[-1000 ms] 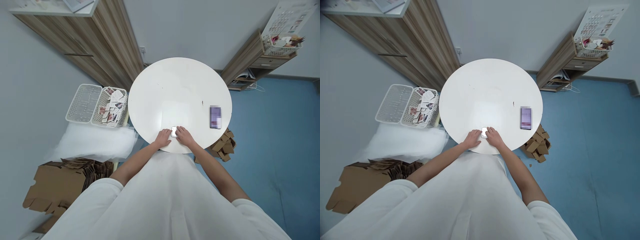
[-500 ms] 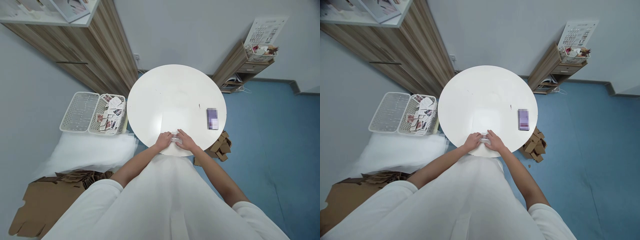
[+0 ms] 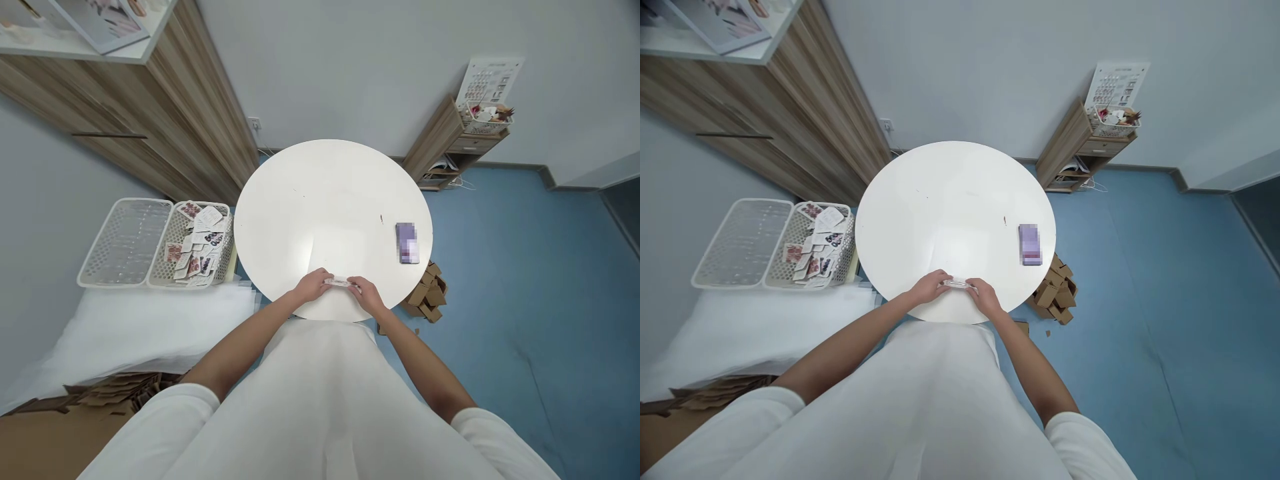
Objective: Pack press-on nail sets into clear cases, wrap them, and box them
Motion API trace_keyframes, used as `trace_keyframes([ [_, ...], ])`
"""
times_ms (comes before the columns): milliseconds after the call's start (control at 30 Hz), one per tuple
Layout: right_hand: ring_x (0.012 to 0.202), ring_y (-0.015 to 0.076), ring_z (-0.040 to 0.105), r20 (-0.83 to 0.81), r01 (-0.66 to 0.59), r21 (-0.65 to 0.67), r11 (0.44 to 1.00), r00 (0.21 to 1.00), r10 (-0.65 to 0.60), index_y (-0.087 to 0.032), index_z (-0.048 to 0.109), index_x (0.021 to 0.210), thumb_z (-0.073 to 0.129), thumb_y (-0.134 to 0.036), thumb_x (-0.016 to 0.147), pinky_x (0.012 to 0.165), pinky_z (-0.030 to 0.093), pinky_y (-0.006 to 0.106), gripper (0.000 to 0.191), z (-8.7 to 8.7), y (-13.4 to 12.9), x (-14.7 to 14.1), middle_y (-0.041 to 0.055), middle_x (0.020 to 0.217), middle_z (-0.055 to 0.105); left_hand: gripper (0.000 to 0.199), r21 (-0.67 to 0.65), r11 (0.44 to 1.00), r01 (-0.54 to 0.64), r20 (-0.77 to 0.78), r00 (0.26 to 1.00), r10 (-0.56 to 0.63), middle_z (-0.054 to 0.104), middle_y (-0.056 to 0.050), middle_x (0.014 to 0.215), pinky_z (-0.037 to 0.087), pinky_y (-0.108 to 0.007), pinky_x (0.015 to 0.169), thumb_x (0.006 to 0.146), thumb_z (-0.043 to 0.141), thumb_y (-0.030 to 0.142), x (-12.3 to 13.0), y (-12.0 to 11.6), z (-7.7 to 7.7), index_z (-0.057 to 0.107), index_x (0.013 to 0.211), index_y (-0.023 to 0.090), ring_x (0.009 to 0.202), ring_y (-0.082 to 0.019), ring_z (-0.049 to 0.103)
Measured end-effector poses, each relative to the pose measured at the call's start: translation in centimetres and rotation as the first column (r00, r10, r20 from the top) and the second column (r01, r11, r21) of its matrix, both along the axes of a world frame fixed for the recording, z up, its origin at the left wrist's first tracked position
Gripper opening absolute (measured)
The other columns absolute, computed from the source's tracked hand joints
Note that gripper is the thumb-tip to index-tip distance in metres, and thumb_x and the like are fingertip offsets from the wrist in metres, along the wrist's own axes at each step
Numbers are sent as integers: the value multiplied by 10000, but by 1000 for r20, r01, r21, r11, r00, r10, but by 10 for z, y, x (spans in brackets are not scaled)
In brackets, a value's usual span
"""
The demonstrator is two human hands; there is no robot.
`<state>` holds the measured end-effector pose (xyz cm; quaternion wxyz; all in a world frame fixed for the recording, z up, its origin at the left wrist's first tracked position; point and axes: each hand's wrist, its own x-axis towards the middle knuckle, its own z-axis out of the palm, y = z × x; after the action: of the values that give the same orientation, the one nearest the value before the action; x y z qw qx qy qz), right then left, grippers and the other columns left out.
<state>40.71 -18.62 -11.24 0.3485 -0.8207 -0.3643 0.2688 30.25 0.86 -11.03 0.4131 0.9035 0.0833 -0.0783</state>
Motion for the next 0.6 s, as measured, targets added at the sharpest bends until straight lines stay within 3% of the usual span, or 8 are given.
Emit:
trace_keyframes([
  [167,935,164,581,-158,95,-60,994,982,-104,-251,583,1022,459,-314,813,821,450,321,251,11,13,18,16,1048,630,275,-132,991,17,-48,999,-23,631,-42,906,432,-275,721,789,473,358,19,16,5,646,973,249,777,-181,577],
  [300,927,167,575,-223,139,-80,987,962,-154,-239,610,948,493,-326,779,816,442,317,223,7,27,34,13,1006,642,239,-299,951,-80,-124,991,45,663,-8,809,440,-252,673,740,518,382,31,28,2,681,827,230,737,-172,588],
  [467,816,154,593,-333,170,-109,979,922,-197,-222,615,894,493,-349,762,741,459,303,220,-6,38,54,13,981,643,217,-436,833,-341,-268,933,241,654,-9,725,460,-269,649,670,588,357,30,44,-13,661,764,176,689,-169,608],
  [533,803,153,594,-346,180,-118,976,914,-211,-219,620,882,497,-348,756,726,462,299,219,-12,41,60,14,963,646,225,-429,769,-475,-339,873,350,644,-14,706,462,-266,626,660,593,330,26,50,-20,641,803,163,670,-167,615],
  [600,832,159,593,-333,186,-132,974,917,-221,-219,626,883,498,-342,754,740,462,301,219,-16,43,63,17,969,648,203,-359,752,-553,-362,825,433,615,-2,646,452,-254,594,666,571,305,21,55,-25,622,801,162,637,-159,608],
])
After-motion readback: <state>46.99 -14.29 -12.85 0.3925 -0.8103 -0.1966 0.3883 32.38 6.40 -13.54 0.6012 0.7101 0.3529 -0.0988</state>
